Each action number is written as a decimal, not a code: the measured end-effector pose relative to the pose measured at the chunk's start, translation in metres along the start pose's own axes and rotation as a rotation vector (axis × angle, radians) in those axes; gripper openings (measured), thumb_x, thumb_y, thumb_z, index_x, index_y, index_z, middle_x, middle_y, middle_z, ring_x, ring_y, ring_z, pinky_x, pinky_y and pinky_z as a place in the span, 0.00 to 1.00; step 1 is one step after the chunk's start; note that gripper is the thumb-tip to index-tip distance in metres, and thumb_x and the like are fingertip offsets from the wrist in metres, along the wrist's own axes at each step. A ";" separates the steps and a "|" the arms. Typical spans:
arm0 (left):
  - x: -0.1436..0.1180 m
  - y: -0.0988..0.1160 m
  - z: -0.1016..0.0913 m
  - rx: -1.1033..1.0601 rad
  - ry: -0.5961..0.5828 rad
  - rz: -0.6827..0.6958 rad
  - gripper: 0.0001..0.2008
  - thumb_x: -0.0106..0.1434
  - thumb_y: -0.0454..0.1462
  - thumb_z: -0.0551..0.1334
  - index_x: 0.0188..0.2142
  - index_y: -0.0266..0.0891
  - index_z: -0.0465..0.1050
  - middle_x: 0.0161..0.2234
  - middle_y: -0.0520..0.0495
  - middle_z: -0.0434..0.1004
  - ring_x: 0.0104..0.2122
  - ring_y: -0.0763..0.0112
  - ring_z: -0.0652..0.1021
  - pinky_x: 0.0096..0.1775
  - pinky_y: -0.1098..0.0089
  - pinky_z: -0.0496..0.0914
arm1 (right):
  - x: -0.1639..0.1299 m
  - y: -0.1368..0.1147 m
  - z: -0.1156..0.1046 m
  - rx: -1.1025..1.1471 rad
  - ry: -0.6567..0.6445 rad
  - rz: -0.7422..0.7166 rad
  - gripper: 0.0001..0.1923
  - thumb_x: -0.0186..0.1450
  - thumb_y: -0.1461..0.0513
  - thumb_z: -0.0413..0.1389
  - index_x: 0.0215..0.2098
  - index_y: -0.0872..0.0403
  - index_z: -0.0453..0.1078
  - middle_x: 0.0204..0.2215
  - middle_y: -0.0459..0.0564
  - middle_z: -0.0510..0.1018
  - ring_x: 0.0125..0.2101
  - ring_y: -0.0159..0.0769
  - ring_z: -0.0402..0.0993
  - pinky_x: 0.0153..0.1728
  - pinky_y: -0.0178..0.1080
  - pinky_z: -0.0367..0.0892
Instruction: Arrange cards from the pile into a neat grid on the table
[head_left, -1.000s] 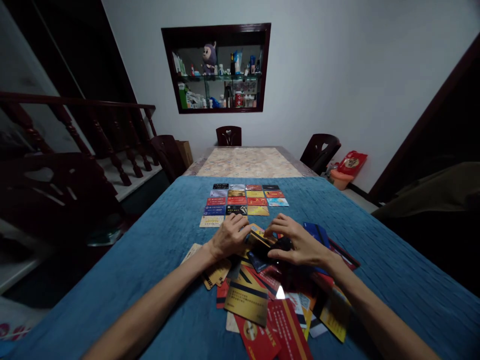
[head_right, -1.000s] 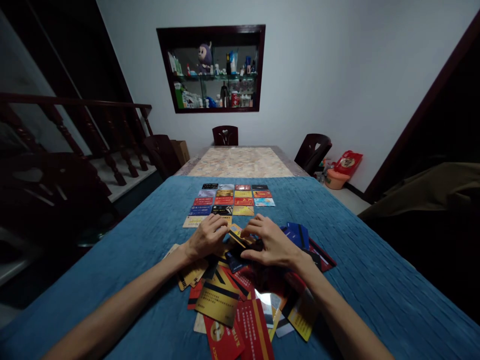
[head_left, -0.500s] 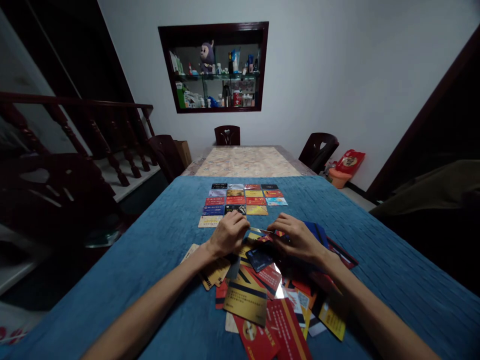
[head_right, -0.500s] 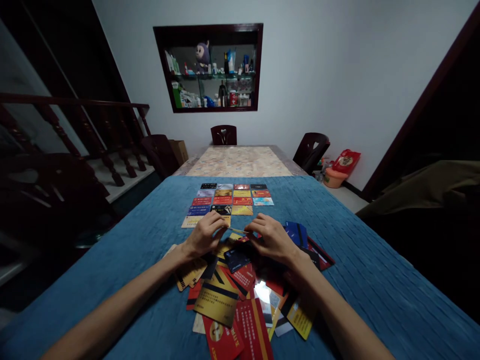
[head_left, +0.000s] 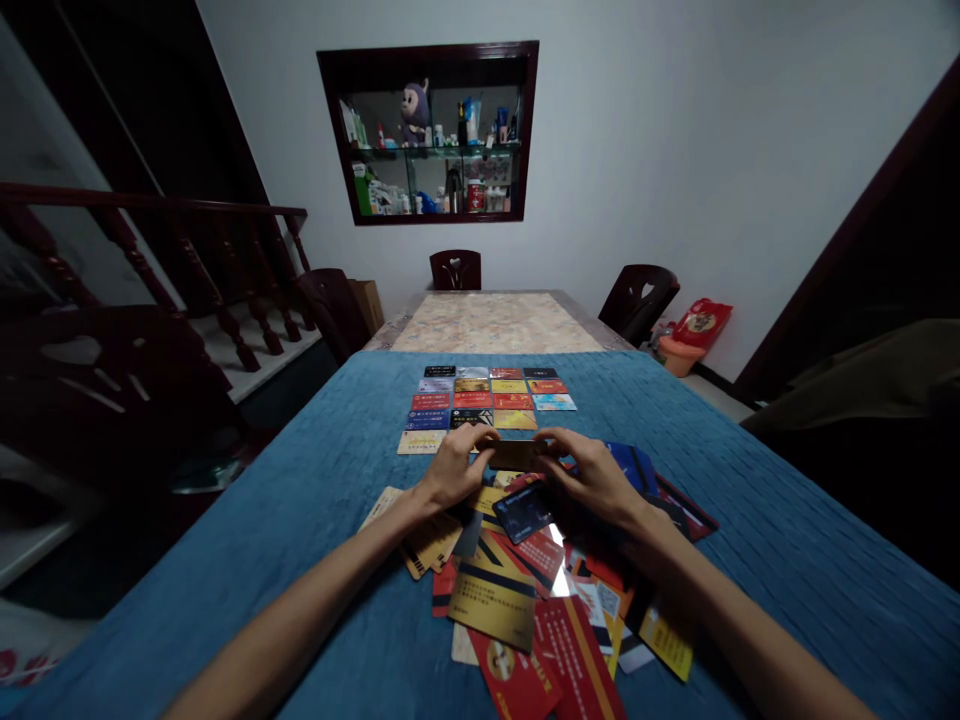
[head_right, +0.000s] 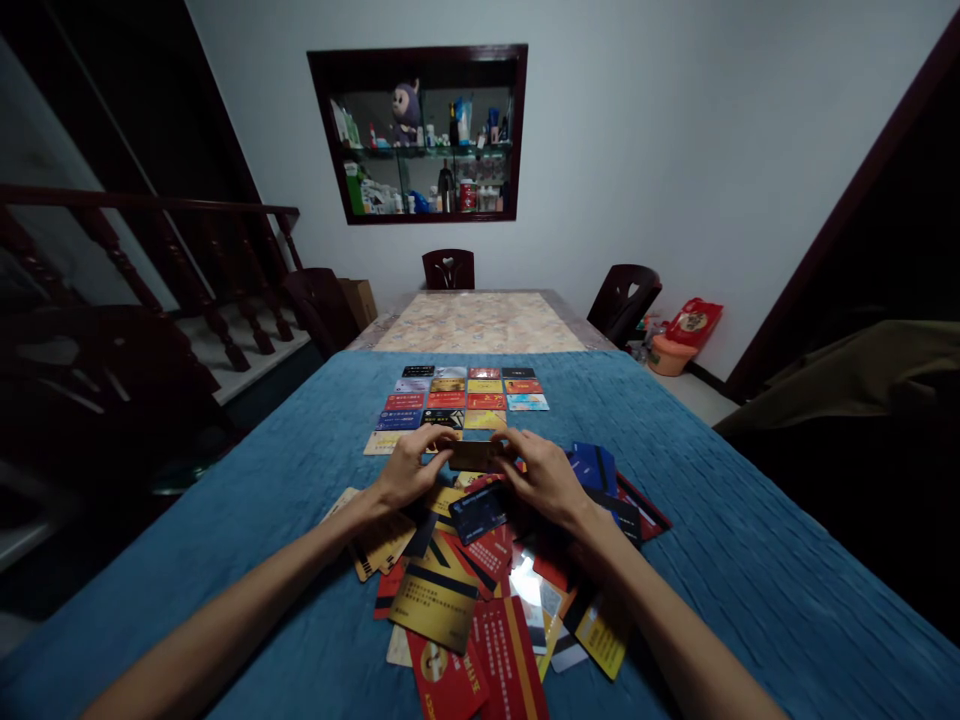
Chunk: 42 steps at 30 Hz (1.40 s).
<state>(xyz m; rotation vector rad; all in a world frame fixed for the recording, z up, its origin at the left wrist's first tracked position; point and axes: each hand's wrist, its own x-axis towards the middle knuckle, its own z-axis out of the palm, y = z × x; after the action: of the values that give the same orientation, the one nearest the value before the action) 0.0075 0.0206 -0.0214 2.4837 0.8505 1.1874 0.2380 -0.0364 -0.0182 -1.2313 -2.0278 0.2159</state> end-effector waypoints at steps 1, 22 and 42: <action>0.000 0.000 0.001 -0.004 -0.006 -0.019 0.10 0.60 0.28 0.60 0.40 0.38 0.72 0.36 0.46 0.77 0.35 0.67 0.77 0.40 0.66 0.72 | 0.000 0.001 0.001 0.003 0.009 -0.002 0.13 0.66 0.61 0.52 0.49 0.52 0.68 0.36 0.51 0.76 0.35 0.39 0.73 0.38 0.40 0.67; 0.001 0.004 0.001 -0.056 -0.026 -0.136 0.11 0.58 0.26 0.60 0.39 0.39 0.72 0.34 0.50 0.79 0.34 0.69 0.78 0.40 0.68 0.72 | 0.000 -0.006 0.006 -0.321 -0.036 -0.168 0.22 0.63 0.64 0.54 0.56 0.53 0.61 0.43 0.57 0.71 0.42 0.45 0.69 0.39 0.44 0.68; 0.010 0.004 -0.013 0.068 -0.211 0.134 0.26 0.56 0.32 0.65 0.55 0.39 0.66 0.49 0.40 0.66 0.50 0.58 0.70 0.53 0.57 0.69 | 0.009 0.007 -0.015 -0.241 -0.048 -0.227 0.23 0.64 0.57 0.57 0.57 0.50 0.64 0.46 0.57 0.69 0.45 0.46 0.67 0.45 0.49 0.70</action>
<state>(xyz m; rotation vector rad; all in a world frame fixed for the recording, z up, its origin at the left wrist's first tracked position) 0.0042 0.0230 -0.0055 2.6981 0.6889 0.9258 0.2509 -0.0289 -0.0064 -1.1328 -2.2654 -0.1125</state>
